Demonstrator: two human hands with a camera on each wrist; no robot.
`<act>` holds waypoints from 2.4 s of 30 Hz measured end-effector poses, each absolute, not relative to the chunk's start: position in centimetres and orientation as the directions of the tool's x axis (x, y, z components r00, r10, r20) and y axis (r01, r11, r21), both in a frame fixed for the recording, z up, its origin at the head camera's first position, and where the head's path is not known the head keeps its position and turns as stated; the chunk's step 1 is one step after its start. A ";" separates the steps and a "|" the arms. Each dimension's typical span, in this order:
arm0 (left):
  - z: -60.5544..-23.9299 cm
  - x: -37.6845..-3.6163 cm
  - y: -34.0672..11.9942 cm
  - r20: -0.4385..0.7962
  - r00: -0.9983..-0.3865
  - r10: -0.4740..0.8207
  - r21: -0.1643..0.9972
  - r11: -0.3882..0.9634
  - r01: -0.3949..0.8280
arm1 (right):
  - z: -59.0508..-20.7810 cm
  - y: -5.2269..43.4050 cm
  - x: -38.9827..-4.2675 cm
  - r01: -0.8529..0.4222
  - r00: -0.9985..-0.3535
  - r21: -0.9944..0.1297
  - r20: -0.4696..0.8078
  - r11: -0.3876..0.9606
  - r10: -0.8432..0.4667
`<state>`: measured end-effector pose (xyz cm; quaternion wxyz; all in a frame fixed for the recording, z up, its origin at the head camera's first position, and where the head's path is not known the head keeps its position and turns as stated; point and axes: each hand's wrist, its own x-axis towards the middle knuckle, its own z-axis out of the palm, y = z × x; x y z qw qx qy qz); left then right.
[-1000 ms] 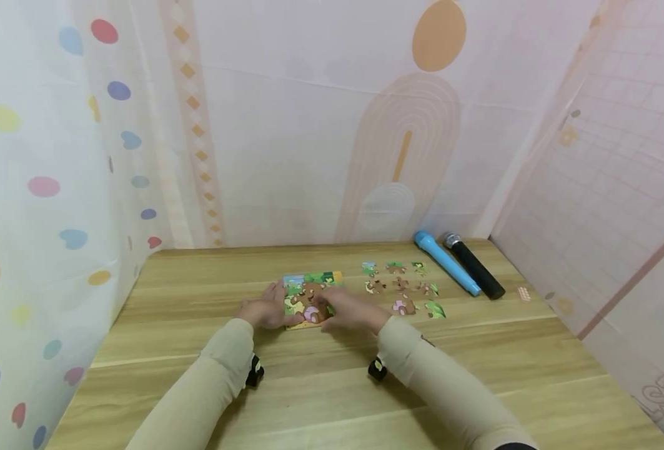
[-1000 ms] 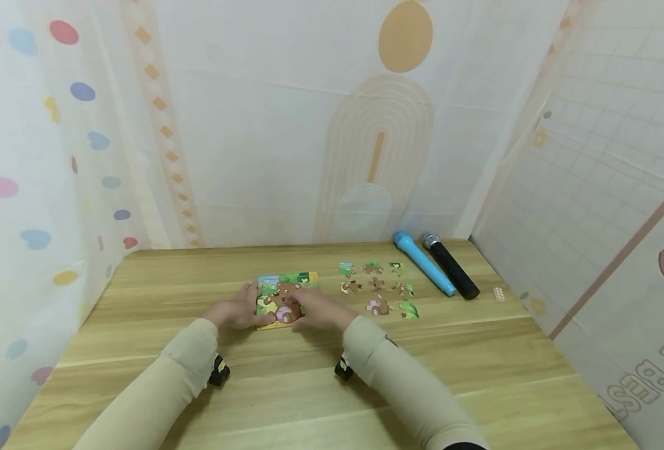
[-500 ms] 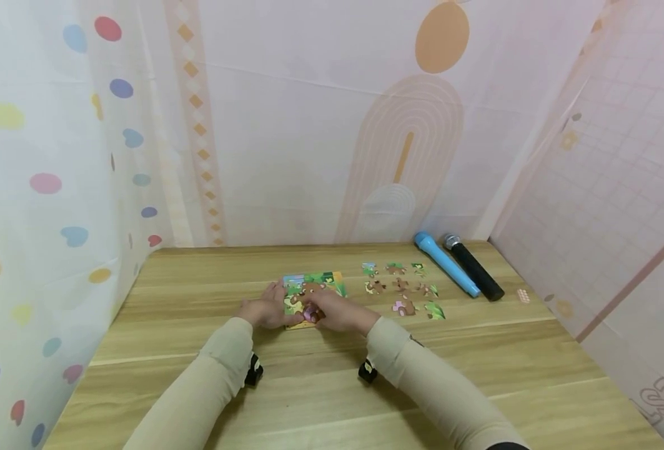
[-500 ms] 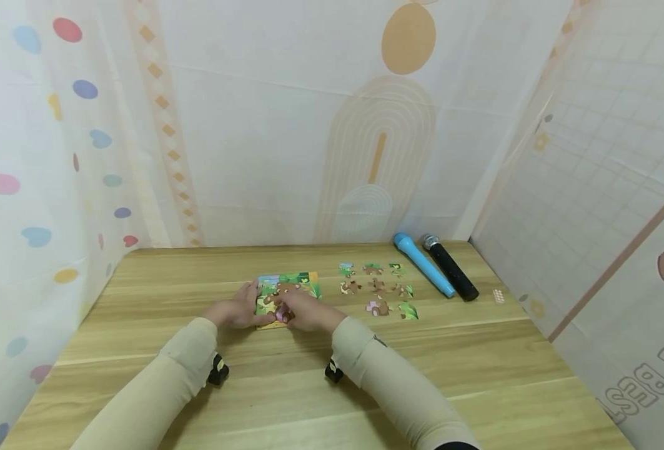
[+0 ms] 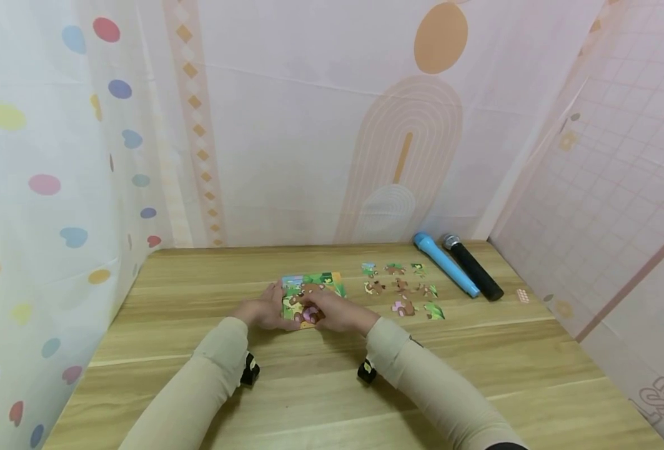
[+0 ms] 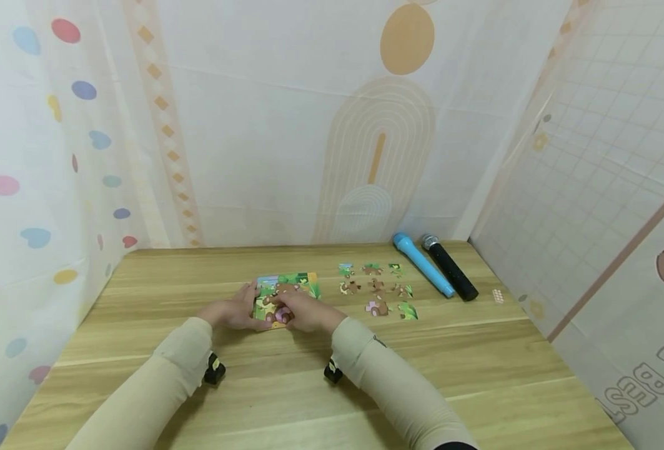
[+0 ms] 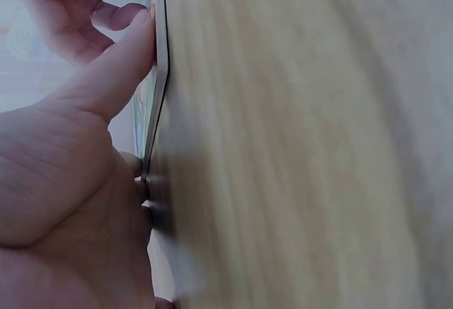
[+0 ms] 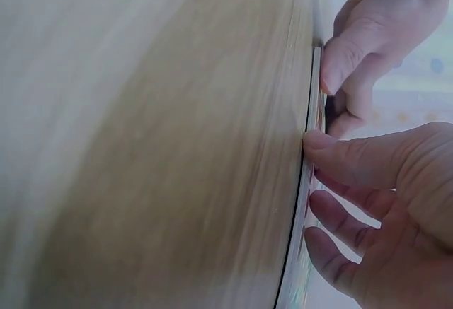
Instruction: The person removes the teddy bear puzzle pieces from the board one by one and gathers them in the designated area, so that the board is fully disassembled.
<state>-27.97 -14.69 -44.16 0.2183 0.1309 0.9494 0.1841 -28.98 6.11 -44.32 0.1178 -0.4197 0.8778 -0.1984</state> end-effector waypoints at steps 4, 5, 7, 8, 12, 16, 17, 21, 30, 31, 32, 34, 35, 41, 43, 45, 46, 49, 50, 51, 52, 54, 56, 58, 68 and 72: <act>-44.0 -27.8 -14.7 -0.366 -0.864 0.346 0.400 0.897 0.189 | -44.2 6.0 -28.8 -0.682 -0.630 -0.443 -0.049 0.582 -0.775; -44.0 -27.8 -14.8 -0.366 -0.863 0.348 0.398 0.897 0.193 | -44.2 6.0 -28.8 -0.677 -0.633 -0.449 -0.051 0.584 -0.773; -44.1 -27.8 -14.8 -0.376 -0.862 0.340 0.378 0.906 0.193 | -44.2 5.9 -28.7 -0.667 -0.633 -0.469 -0.052 0.579 -0.772; -44.1 -27.9 -14.8 -0.386 -0.860 0.333 0.362 0.912 0.191 | -44.2 5.9 -28.7 -0.658 -0.634 -0.487 -0.053 0.575 -0.771; -44.1 -27.9 -14.7 -0.405 -0.865 0.297 0.320 0.932 0.171 | -44.3 5.6 -28.7 -0.630 -0.641 -0.552 -0.029 0.547 -0.767; -43.9 -27.8 -14.7 -0.400 -0.874 0.276 0.316 0.937 0.151 | -44.4 5.3 -28.9 -0.640 -0.644 -0.550 0.003 0.536 -0.765; -43.8 -27.8 -14.7 -0.403 -0.873 0.274 0.310 0.939 0.151 | -44.4 5.2 -28.9 -0.643 -0.644 -0.547 0.007 0.536 -0.765; -43.9 -27.8 -14.8 -0.404 -0.870 0.283 0.309 0.937 0.161 | -44.4 4.8 -28.9 -0.646 -0.653 -0.540 0.027 0.539 -0.757; -44.2 -27.9 -14.9 -0.408 -0.868 0.282 0.329 0.933 0.148 | -44.5 5.0 -29.0 -0.621 -0.696 -0.558 0.069 0.551 -0.715; -44.3 -28.0 -14.8 -0.408 -0.869 0.279 0.329 0.933 0.145 | -44.5 5.3 -29.1 -0.612 -0.705 -0.567 0.073 0.552 -0.706; -44.4 -28.0 -14.8 -0.404 -0.872 0.276 0.327 0.934 0.144 | -44.5 5.6 -29.2 -0.601 -0.715 -0.578 0.080 0.552 -0.695; -44.7 -28.1 -14.9 -0.403 -0.873 0.275 0.318 0.937 0.148 | -44.2 6.5 -29.2 -0.568 -0.741 -0.601 0.076 0.563 -0.667; -44.7 -28.1 -14.9 -0.397 -0.874 0.278 0.324 0.934 0.150 | -44.1 7.0 -29.2 -0.555 -0.752 -0.605 0.073 0.570 -0.655; -44.5 -27.8 -14.8 -0.397 -0.871 0.290 0.340 0.928 0.154 | -43.2 11.0 -29.0 -0.498 -0.803 -0.608 0.056 0.618 -0.593; -44.7 -28.0 -14.9 -0.399 -0.871 0.286 0.332 0.931 0.154 | -43.0 12.3 -29.0 -0.489 -0.812 -0.619 0.067 0.614 -0.579; -45.1 -28.3 -15.1 -0.403 -0.870 0.283 0.322 0.934 0.155 | -43.0 13.4 -29.1 -0.485 -0.820 -0.625 0.081 0.612 -0.567; -45.3 -28.5 -15.2 -0.405 -0.870 0.283 0.321 0.934 0.154 | -43.0 13.9 -29.1 -0.475 -0.827 -0.628 0.079 0.617 -0.557; -46.0 -28.9 -15.5 -0.394 -0.873 0.288 0.328 0.931 0.159 | -43.1 15.2 -29.1 -0.460 -0.835 -0.635 0.072 0.621 -0.546; -46.2 -29.0 -15.5 -0.392 -0.874 0.289 0.329 0.931 0.160 | -43.3 15.6 -29.1 -0.457 -0.836 -0.633 0.067 0.625 -0.544; -46.2 -29.1 -15.5 -0.390 -0.874 0.288 0.329 0.931 0.160 | -43.4 15.9 -29.1 -0.457 -0.837 -0.629 0.064 0.629 -0.544; -46.3 -29.1 -15.5 -0.386 -0.876 0.291 0.331 0.929 0.163 | -43.5 16.3 -29.2 -0.453 -0.840 -0.621 0.058 0.640 -0.539; -46.3 -29.0 -15.6 -0.379 -0.879 0.288 0.337 0.928 0.159 | -43.8 16.9 -29.1 -0.455 -0.845 -0.602 0.058 0.656 -0.532; -46.2 -28.9 -15.5 -0.382 -0.879 0.285 0.336 0.929 0.155 | -44.1 17.6 -29.1 -0.447 -0.852 -0.584 0.049 0.677 -0.520; -46.0 -28.8 -15.5 -0.393 -0.876 0.279 0.330 0.932 0.149 | -44.2 18.1 -29.0 -0.428 -0.864 -0.575 0.032 0.697 -0.503; -46.0 -29.0 -15.7 -0.394 -0.875 0.281 0.334 0.931 0.149 | -44.8 19.5 -28.8 -0.437 -0.863 -0.551 0.032 0.711 -0.505; -46.4 -29.2 -15.7 -0.378 -0.881 0.285 0.345 0.926 0.151 | -45.1 19.7 -28.9 -0.433 -0.862 -0.555 0.026 0.711 -0.506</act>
